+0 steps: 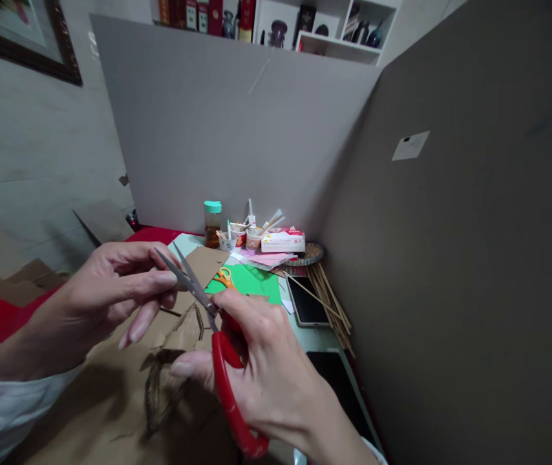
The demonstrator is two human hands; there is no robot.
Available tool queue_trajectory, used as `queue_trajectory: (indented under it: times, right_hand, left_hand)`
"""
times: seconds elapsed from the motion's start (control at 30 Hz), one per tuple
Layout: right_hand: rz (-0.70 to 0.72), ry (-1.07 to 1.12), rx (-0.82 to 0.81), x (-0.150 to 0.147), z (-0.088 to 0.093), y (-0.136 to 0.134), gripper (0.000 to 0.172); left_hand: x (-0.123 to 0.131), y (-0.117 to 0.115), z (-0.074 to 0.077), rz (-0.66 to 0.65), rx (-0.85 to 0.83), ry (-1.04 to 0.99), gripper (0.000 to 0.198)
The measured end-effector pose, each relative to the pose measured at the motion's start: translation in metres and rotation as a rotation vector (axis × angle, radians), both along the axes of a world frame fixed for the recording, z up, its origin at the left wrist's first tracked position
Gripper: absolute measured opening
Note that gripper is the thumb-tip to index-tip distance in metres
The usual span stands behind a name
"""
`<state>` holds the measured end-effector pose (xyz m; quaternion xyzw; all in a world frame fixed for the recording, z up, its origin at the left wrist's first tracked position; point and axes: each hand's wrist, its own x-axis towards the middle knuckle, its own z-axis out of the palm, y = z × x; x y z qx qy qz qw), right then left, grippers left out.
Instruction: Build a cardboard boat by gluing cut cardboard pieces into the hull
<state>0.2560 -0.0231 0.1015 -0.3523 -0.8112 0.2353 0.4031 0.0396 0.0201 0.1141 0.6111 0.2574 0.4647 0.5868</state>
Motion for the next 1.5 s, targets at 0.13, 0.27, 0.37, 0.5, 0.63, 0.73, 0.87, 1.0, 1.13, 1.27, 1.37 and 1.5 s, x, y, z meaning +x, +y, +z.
queue_trajectory:
  times: [0.13,0.27,0.37,0.5,0.63,0.73,0.87,1.0,1.13,1.27,1.37,1.5]
  right_hand:
    - [-0.018,-0.011,0.012,0.0,-0.001,0.0,0.041]
    - [-0.033,-0.032,0.025,-0.002,0.0,-0.001,0.043]
    - [-0.043,-0.04,0.036,-0.003,0.0,-0.002,0.044]
    - [-0.055,-0.024,0.038,-0.002,0.0,-0.002,0.041]
    - [-0.051,-0.027,-0.002,0.001,-0.001,-0.002,0.031]
    - [-0.063,-0.041,-0.026,0.003,-0.002,-0.002,0.022]
    - [-0.057,-0.027,-0.021,0.003,-0.004,0.0,0.025]
    - [-0.013,-0.047,-0.013,0.002,-0.003,-0.001,0.027]
    - [-0.029,-0.047,-0.01,0.002,0.0,-0.004,0.027]
    - [-0.147,0.013,0.006,0.009,0.001,0.0,0.026]
    - [-0.308,-0.016,0.055,0.022,0.001,0.011,0.027]
    - [-0.465,-0.24,0.123,0.043,-0.001,0.034,0.021]
  left_hand:
    - [0.001,0.0,0.001,-0.037,-0.055,-0.023,0.009]
    - [0.0,0.0,0.002,-0.083,-0.126,-0.058,0.008]
    - [0.001,0.0,0.002,-0.088,-0.135,-0.062,0.007]
    - [0.001,0.0,0.001,-0.046,-0.101,-0.046,0.009]
    - [0.001,-0.001,0.0,-0.006,-0.062,0.0,0.014]
    - [0.001,0.0,-0.001,0.001,-0.038,0.021,0.013]
    - [0.0,-0.001,0.0,0.011,-0.036,0.047,0.011]
    - [-0.001,-0.007,0.004,0.017,-0.054,0.075,0.006]
    - [-0.001,-0.009,0.004,-0.007,-0.045,0.072,0.007]
    - [0.001,-0.004,0.002,-0.033,-0.034,0.037,0.011]
    - [0.001,-0.004,0.003,-0.003,-0.019,0.053,0.011]
    - [-0.004,-0.006,0.008,0.065,0.033,0.056,0.008]
